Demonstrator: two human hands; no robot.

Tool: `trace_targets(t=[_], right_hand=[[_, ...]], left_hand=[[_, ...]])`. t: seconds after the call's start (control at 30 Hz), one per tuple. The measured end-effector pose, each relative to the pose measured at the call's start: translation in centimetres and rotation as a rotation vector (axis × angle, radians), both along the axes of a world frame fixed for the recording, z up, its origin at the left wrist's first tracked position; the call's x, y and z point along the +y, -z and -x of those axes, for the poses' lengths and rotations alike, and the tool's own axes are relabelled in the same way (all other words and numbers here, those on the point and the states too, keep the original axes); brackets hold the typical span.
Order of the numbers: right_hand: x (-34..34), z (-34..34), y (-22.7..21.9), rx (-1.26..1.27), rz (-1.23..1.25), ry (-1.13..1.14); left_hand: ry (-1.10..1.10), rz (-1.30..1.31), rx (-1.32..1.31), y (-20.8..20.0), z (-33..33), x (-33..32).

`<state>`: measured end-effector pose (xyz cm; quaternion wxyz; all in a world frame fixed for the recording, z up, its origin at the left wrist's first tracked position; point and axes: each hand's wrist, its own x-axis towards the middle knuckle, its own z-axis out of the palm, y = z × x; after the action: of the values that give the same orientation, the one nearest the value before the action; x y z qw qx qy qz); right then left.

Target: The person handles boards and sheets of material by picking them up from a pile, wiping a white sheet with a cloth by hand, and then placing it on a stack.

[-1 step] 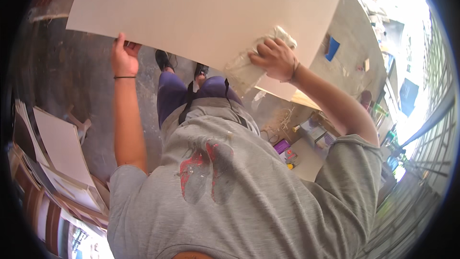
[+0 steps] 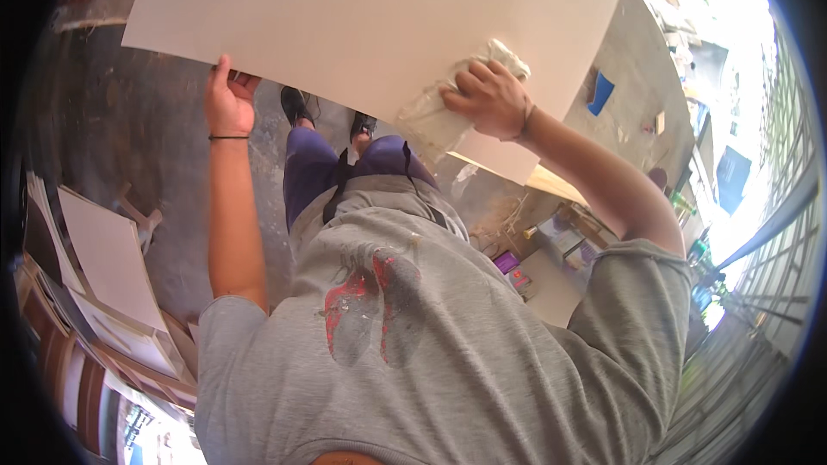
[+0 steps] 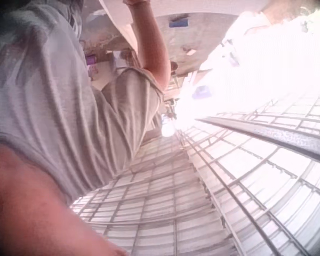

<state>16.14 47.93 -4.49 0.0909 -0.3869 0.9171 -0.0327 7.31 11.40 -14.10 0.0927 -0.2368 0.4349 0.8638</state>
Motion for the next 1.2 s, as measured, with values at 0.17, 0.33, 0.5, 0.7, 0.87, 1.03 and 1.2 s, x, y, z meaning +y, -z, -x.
trace_targets(t=[0.17,0.33,0.5,0.7,0.87,1.03,1.2], right_hand=[[-4.6,6.8,-0.8,-0.060,-0.022,-0.163],[-6.2,8.9,-2.5,-0.115,-0.095,-0.266],[-8.6,10.3,-1.8,-0.031,-0.099,-0.193],[-17.6,17.5,-0.9,0.062,-0.006,-0.215],[-21.3,20.5,-0.3,0.101,0.012,-0.200],[-23.2,22.5,0.0,0.144,0.027,-0.199],[-27.0,25.3,0.4,0.113,-0.019,-0.124]], left_hand=[[-0.071,-0.503,0.005,-0.6,-1.5,0.3],[-0.117,-0.833,-0.011,0.0,-3.5,1.7],[-0.103,-1.067,-0.031,1.1,-4.3,2.8],[-0.040,-1.042,-0.168,0.9,-3.4,1.5],[-0.021,-0.976,-0.132,-0.4,-3.1,1.1],[0.081,-0.904,-0.053,-0.3,-3.1,1.0],[0.118,-0.811,-0.016,-0.3,-3.3,0.9]])
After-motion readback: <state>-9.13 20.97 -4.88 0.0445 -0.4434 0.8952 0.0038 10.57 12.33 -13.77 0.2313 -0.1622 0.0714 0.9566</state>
